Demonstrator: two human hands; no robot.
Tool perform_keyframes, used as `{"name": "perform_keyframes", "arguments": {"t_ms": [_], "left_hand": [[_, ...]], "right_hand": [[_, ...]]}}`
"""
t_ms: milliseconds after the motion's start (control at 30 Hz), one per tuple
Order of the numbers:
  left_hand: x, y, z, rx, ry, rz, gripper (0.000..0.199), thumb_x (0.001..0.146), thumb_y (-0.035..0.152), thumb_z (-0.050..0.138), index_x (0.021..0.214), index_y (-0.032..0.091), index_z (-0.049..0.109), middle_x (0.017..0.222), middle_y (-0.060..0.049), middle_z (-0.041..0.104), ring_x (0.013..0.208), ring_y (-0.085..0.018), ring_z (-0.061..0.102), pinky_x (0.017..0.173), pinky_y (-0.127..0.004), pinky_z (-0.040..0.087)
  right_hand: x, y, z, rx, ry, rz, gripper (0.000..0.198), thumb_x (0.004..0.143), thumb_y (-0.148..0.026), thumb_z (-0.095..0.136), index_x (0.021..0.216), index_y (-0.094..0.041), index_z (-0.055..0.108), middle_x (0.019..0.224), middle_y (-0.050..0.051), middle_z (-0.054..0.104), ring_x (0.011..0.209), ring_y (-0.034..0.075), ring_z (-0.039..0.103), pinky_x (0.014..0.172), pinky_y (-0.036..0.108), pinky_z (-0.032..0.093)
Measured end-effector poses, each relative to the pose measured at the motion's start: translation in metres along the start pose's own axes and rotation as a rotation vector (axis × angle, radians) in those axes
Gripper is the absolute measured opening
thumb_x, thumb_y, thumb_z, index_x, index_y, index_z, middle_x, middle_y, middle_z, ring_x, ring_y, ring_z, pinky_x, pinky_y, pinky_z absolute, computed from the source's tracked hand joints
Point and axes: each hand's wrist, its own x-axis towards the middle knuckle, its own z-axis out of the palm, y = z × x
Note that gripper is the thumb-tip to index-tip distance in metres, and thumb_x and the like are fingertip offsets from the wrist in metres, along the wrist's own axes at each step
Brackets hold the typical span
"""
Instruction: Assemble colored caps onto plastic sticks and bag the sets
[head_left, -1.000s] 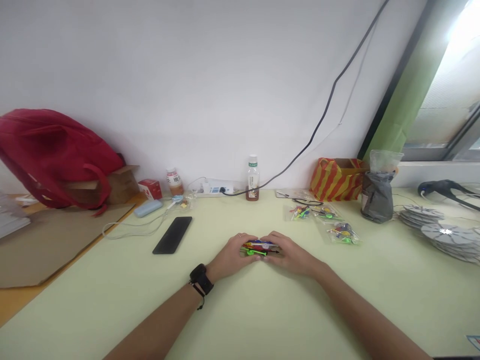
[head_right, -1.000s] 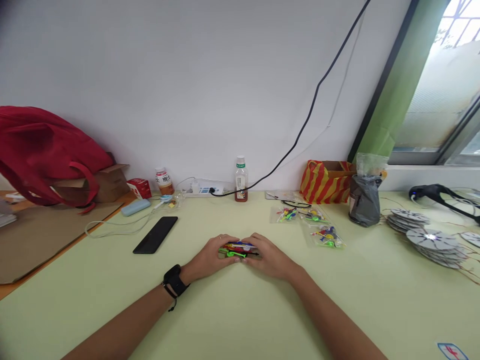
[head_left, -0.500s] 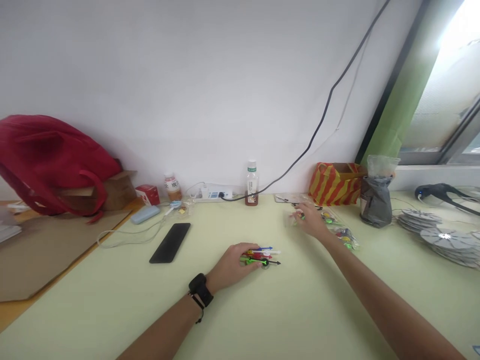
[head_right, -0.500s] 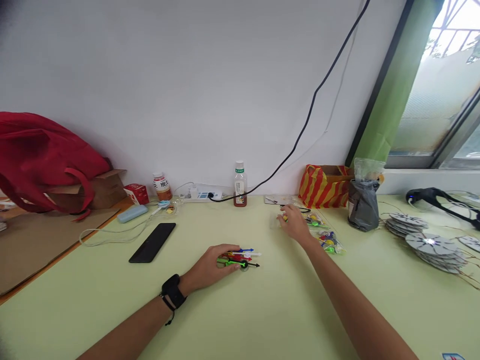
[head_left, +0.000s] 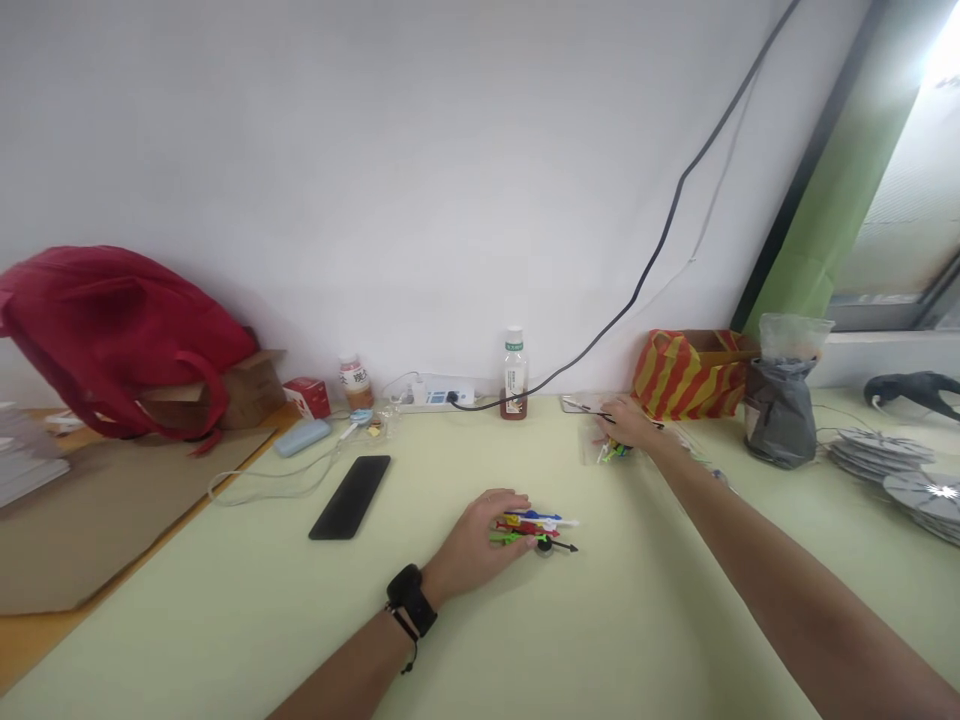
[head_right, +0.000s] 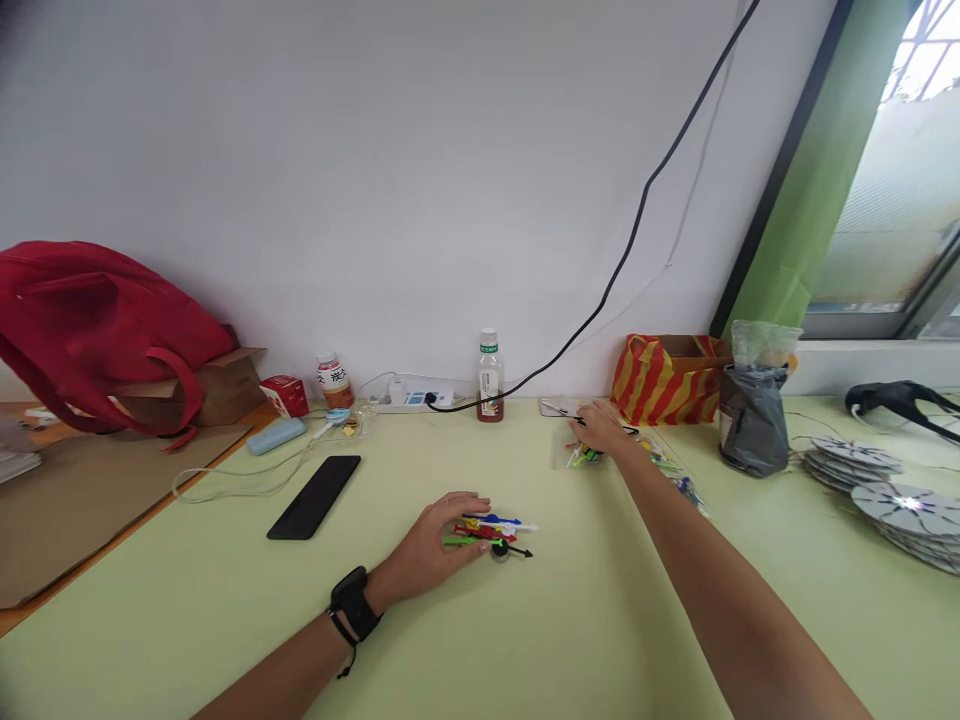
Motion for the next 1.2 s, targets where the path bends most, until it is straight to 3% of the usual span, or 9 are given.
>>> {"name": "perform_keyframes", "arguments": {"t_ms": [200,400,533,633,700,800,933,1067,1200], "left_hand": [[0.000,-0.001,0.001,0.004,0.028,0.027,0.037,0.086,0.035,0.076,0.122,0.026,0.072,0.126,-0.010,0.071,0.123,-0.028,0.063,0.110,-0.046,0.049],[-0.002,0.001,0.000,-0.015,0.039,0.009,0.037,0.087,0.037,0.076,0.121,0.026,0.072,0.123,-0.010,0.070,0.120,-0.026,0.063,0.108,-0.044,0.050],[0.000,0.003,-0.004,-0.030,0.087,-0.028,0.036,0.087,0.038,0.075,0.121,0.027,0.072,0.124,-0.009,0.070,0.120,-0.026,0.063,0.108,-0.044,0.049],[0.004,0.000,-0.006,-0.048,0.201,-0.079,0.037,0.088,0.039,0.073,0.123,0.026,0.071,0.128,-0.009,0.069,0.122,-0.027,0.062,0.109,-0.047,0.047],[0.007,-0.004,-0.008,-0.080,0.285,-0.105,0.038,0.089,0.041,0.072,0.123,0.026,0.069,0.131,-0.009,0.068,0.125,-0.028,0.061,0.108,-0.048,0.047],[0.011,-0.009,-0.010,-0.141,0.363,-0.129,0.039,0.092,0.043,0.069,0.126,0.025,0.065,0.135,-0.010,0.066,0.128,-0.028,0.059,0.109,-0.047,0.046],[0.012,-0.009,-0.012,-0.252,0.370,-0.159,0.045,0.093,0.047,0.067,0.131,0.024,0.060,0.137,-0.012,0.065,0.127,-0.027,0.060,0.108,-0.045,0.047],[0.011,-0.003,-0.012,-0.369,0.240,-0.125,0.049,0.092,0.048,0.068,0.132,0.022,0.061,0.133,-0.014,0.067,0.123,-0.027,0.063,0.104,-0.043,0.051],[0.011,0.003,-0.012,-0.396,0.113,-0.135,0.035,0.086,0.046,0.076,0.106,0.018,0.074,0.111,-0.011,0.076,0.103,-0.026,0.070,0.095,-0.039,0.055]], "right_hand": [[0.005,-0.011,-0.002,0.016,-0.040,-0.019,0.031,0.094,-0.035,0.054,0.103,-0.018,0.078,0.117,0.014,0.074,0.122,0.028,0.059,0.108,0.038,0.038],[0.007,-0.025,-0.005,0.033,0.017,0.016,0.029,0.094,-0.037,0.054,0.099,-0.016,0.074,0.116,0.017,0.073,0.125,0.033,0.055,0.109,0.046,0.037],[0.013,-0.023,-0.028,0.083,0.145,0.039,0.032,0.092,-0.031,0.057,0.114,-0.012,0.070,0.127,0.020,0.068,0.128,0.033,0.053,0.112,0.047,0.038],[0.014,-0.023,-0.058,0.141,0.282,0.093,0.032,0.094,-0.026,0.050,0.119,-0.012,0.067,0.124,0.020,0.069,0.121,0.032,0.058,0.108,0.048,0.043],[0.010,-0.032,-0.080,0.336,0.480,0.165,0.027,0.093,-0.026,0.050,0.111,-0.015,0.068,0.112,0.017,0.072,0.107,0.030,0.065,0.098,0.047,0.051],[-0.008,-0.066,-0.108,0.773,0.664,0.216,0.026,0.086,-0.035,0.065,0.107,-0.019,0.067,0.101,0.011,0.071,0.089,0.025,0.068,0.078,0.041,0.058],[-0.045,-0.135,-0.125,1.230,0.510,0.171,0.038,0.079,-0.039,0.076,0.112,-0.024,0.063,0.094,0.004,0.066,0.085,0.021,0.066,0.075,0.038,0.058],[-0.076,-0.192,-0.119,1.485,0.341,0.220,0.044,0.078,-0.044,0.080,0.114,-0.026,0.062,0.094,0.002,0.064,0.084,0.019,0.066,0.081,0.040,0.058],[-0.089,-0.217,-0.109,1.584,0.341,0.267,0.045,0.077,-0.044,0.082,0.113,-0.026,0.061,0.094,0.001,0.062,0.086,0.019,0.065,0.088,0.042,0.057]]}}
